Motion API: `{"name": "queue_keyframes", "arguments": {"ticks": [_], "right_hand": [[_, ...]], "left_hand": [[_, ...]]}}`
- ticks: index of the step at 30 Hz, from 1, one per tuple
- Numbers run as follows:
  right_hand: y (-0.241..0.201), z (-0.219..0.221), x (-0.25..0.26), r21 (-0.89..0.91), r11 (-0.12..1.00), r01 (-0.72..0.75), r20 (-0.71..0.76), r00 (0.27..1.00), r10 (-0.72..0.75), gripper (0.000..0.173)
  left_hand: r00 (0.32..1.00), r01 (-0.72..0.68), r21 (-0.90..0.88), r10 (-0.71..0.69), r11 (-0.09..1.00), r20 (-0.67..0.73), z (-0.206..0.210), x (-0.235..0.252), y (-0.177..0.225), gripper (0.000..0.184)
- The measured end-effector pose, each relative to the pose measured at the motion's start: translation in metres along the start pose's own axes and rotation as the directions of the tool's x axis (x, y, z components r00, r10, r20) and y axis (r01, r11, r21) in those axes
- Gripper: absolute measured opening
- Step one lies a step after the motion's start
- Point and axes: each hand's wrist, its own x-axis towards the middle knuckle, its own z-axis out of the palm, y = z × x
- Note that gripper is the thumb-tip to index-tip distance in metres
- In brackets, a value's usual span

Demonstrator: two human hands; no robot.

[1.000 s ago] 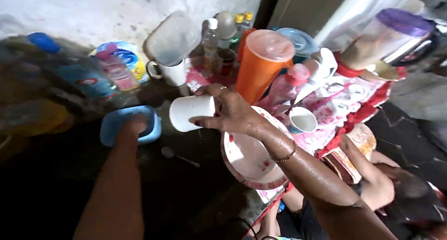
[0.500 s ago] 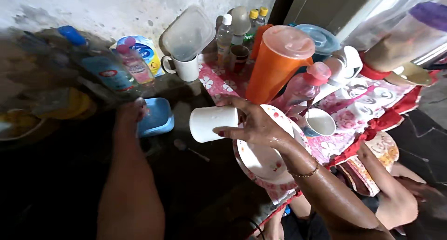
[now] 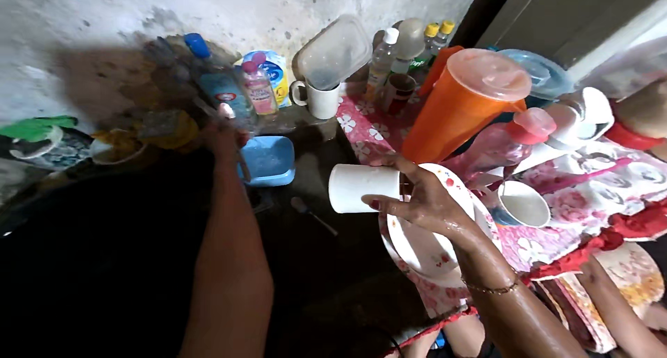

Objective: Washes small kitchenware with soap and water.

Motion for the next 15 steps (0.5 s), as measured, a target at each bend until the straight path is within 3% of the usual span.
{"name": "queue_keyframes", "arguments": {"ticks": [3,8,12,15], "right_hand": [[0.0030,0.0019,-0.0033,-0.005,1.000,0.005,-0.003,1.000,-0.005,0.055],[0.0037,0.0005,-0.0064,0.017,1.000,0.002,-0.007,1.000,-0.002,0.055],[0.0046,-0.0003,-0.0067,0.001,1.000,-0.006,0.001,1.000,0.006,0.056],[0.0025,-0.0006,-0.0039,-0.002,0.999,-0.041,0.011,0.999,0.041,0.054]], "left_hand": [[0.999,0.031,-0.093,-0.034,0.995,-0.037,-0.0004,0.0039,-0.0010,0.048],[0.999,-0.034,-0.253,0.033,0.967,-0.009,-0.0021,0.0035,0.0061,0.034],[0.996,-0.093,-0.208,0.092,0.974,-0.014,0.0006,0.0057,0.0067,0.047],[0.996,-0.071,-0.188,0.061,0.980,-0.059,0.0010,0.0017,0.0088,0.045]]}}
